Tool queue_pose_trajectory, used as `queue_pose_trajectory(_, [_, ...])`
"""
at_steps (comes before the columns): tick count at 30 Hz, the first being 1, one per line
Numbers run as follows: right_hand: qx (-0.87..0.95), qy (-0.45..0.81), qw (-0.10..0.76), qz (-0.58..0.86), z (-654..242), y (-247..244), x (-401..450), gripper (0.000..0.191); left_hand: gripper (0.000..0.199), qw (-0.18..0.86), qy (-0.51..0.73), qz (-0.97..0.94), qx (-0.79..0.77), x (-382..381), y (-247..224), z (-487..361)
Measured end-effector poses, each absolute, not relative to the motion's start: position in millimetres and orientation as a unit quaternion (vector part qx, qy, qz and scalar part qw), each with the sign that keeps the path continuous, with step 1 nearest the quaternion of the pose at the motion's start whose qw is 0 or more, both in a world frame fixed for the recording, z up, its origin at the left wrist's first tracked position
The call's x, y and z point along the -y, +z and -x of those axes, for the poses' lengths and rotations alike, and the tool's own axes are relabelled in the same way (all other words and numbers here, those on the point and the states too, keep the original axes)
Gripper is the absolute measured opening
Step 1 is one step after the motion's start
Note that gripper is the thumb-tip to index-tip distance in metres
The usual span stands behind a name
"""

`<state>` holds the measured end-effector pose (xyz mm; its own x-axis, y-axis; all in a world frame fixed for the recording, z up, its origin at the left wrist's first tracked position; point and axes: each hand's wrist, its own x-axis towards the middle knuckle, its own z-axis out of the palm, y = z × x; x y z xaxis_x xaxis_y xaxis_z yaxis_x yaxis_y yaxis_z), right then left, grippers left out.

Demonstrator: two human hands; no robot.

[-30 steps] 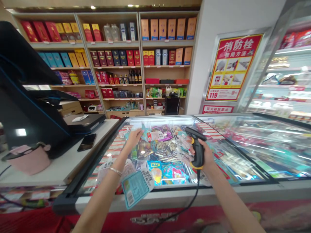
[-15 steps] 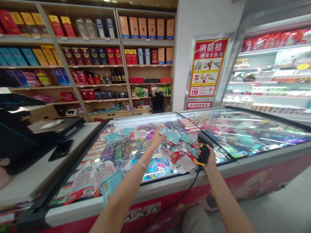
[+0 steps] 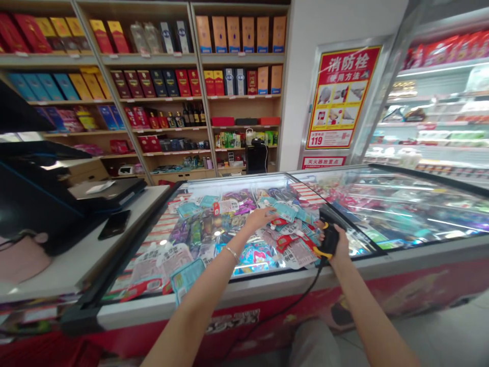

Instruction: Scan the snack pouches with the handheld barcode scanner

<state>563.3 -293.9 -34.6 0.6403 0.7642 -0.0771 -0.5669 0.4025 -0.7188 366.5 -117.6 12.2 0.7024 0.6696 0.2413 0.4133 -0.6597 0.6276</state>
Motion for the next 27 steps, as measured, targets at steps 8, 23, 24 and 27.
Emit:
queue_pose_trajectory(8, [0.187, 0.386, 0.825, 0.369, -531, 17, 278, 0.025, 0.059, 0.227, 0.335, -0.813, -0.419, 68, 36, -243])
queue_pose_trajectory(23, [0.281, 0.627, 0.617, 0.383, -336, 15, 125, 0.027, 0.048, 0.122, 0.242, -0.639, -0.72, -12, -29, -97])
queue_pose_trajectory(24, [0.281, 0.635, 0.611, 0.38, -328, 10, 119, 0.027, 0.048, 0.112, 0.245, -0.641, -0.719, -12, -31, -98])
queue_pose_trajectory(27, [0.28, 0.654, 0.602, 0.362, -313, -6, 111, 0.028, 0.039, 0.089, 0.253, -0.645, -0.715, -12, -37, -100])
